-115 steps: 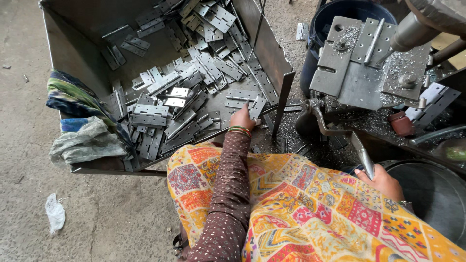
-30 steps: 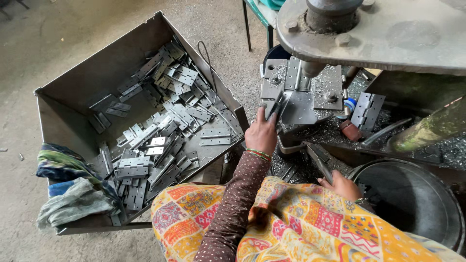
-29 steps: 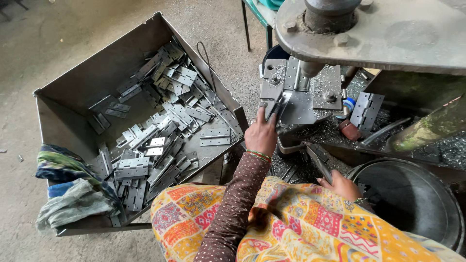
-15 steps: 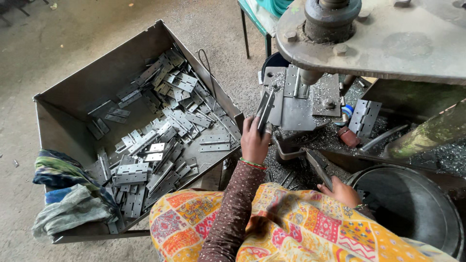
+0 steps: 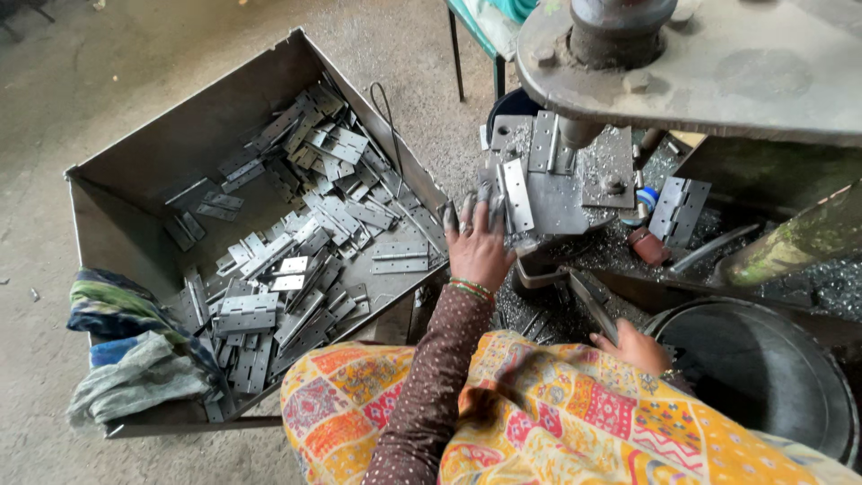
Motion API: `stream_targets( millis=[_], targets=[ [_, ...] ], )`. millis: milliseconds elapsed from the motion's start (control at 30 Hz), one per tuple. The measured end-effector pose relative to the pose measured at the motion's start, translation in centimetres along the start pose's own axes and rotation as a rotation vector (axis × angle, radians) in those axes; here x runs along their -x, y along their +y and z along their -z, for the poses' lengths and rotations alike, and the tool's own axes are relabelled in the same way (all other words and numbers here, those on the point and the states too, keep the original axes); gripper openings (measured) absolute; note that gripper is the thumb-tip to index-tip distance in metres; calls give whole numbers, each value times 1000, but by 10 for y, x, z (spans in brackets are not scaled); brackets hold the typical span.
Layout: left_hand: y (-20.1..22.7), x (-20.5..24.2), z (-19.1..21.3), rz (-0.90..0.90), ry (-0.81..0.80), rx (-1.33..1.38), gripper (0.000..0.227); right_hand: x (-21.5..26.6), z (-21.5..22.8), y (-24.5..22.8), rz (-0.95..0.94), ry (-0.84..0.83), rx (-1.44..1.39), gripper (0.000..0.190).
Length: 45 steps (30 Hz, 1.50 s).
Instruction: The person repeatedly picks up small metal hinge pieces from a metal bin, places them under a drill press, and operates the machine to drill holes. They then return the processed pieces to the bin and repeat the cycle.
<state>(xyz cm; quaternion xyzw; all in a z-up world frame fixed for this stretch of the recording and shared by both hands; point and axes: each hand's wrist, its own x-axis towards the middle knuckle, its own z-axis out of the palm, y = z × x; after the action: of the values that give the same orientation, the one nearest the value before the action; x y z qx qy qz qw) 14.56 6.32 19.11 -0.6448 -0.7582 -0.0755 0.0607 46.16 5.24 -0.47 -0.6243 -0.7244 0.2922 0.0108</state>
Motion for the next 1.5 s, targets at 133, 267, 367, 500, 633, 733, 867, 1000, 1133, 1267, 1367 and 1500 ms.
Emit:
stream_targets(
  millis=[133, 267, 367, 500, 633, 733, 867, 1000, 1133, 1267, 1367, 1500],
  targets=[
    [0, -5, -14, -18, 55, -12, 88, -10, 9, -8, -4, -6, 39, 57],
    [11, -10, -37, 89, 19, 70, 76, -2, 5, -7, -31, 2, 55, 56],
    [15, -16, -41, 147, -63, 134, 81, -5, 5, -6, -54, -33, 47, 59],
    [13, -8, -28, 154, -147, 219, 81, -6, 1, -5, -39, -23, 82, 59],
    [24, 2, -16, -39, 104, 182, 81, -18, 7, -1, -37, -67, 110, 65],
    [45, 9, -20, -95, 77, 178, 70, -20, 8, 4, 26, -66, 137, 68],
    [61, -9, -27, -52, -56, 173, 53, -25, 12, 2, 27, -57, 133, 66],
    [65, -32, -27, -37, 39, 132, 56, -21, 18, 4, 57, -24, 104, 61],
    [63, -36, -19, -13, -32, 204, 58, -22, 7, 10, 69, 15, 101, 59],
    [63, -28, -11, -16, 19, 161, 54, -6, -31, 20, 74, 59, -1, 53],
    [59, -38, -15, -36, 51, 167, 48, -7, -46, 22, 63, 92, -16, 47],
    [56, -28, -30, -51, -61, 233, 46, 3, -40, 19, -25, 15, 74, 48]
  ],
)
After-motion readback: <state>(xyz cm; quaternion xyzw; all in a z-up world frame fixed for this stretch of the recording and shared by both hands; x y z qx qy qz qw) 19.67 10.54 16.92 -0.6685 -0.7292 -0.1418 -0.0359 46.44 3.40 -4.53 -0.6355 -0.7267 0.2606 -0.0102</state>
